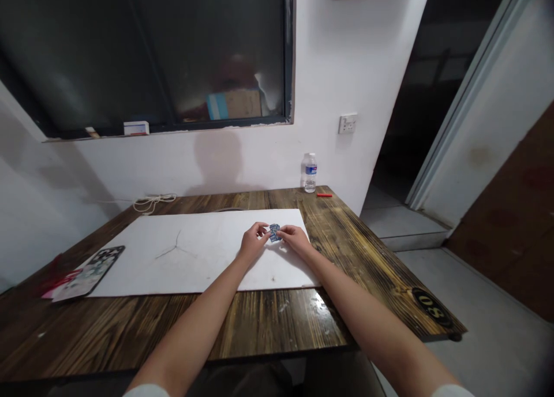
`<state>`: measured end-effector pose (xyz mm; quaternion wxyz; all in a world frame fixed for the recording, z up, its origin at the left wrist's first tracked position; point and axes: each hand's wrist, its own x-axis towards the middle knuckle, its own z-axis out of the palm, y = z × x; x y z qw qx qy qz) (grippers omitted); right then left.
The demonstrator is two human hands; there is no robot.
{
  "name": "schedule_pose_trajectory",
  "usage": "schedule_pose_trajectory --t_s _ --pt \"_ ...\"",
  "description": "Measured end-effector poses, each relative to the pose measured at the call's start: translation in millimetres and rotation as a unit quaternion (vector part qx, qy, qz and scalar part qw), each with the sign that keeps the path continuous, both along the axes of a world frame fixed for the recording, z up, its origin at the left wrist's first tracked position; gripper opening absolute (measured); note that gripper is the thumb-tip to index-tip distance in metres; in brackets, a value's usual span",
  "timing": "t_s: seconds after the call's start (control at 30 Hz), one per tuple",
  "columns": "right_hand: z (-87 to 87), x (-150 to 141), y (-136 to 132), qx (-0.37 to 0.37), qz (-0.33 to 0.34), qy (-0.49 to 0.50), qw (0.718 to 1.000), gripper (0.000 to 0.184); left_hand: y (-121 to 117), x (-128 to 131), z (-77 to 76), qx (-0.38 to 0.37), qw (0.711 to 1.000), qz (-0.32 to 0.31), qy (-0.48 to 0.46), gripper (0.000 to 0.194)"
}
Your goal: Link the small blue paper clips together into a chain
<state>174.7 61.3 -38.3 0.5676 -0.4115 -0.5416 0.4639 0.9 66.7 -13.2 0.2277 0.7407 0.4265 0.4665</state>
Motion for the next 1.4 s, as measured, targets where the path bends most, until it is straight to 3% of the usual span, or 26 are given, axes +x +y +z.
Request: schedule_pose_trajectory --t_s 0.23,0.57,0.8,0.93,1.07,1.17,1.23,1.4 --pt "2.6 -1 -5 0.011 0.018 -0.018 1.0 0.03 -4 0 5.1 -0.025 0.999 0.029 -0.023 0.03" --pt "1.1 0 -4 0.01 0.007 -0.036 0.999 0.028 -5 2 4.2 -0.041 0.997 0.004 -0.067 0.029" --pt "2.6 -1 -2 0.002 -0.013 0.016 1.0 0.029 4 -5 -2.4 -0.081 0.984 0.122 -0.101 0.027" --pt "1.5 -1 -1 -0.004 -0.019 0.022 1.0 0.031 8 -8 -3.9 -0.095 0.978 0.157 -0.099 0.028" --pt "0.2 -1 1 -0.007 -0.025 0.029 0.999 0.032 6 -14 -0.8 -0.095 0.97 0.218 -0.051 0.025" --pt "0.1 0 1 -0.008 -0.024 0.035 0.999 0.032 5 -24 5.7 -0.1 0.942 0.318 0.025 0.024" --pt "0.3 0 1 -0.009 -0.026 0.036 0.999 0.032 8 -32 11.0 -0.117 0.924 0.353 0.086 0.023" --pt "0.7 0 1 -0.008 -0.028 0.035 0.999 0.033 17 -47 18.1 -0.194 0.917 0.248 0.244 0.021"
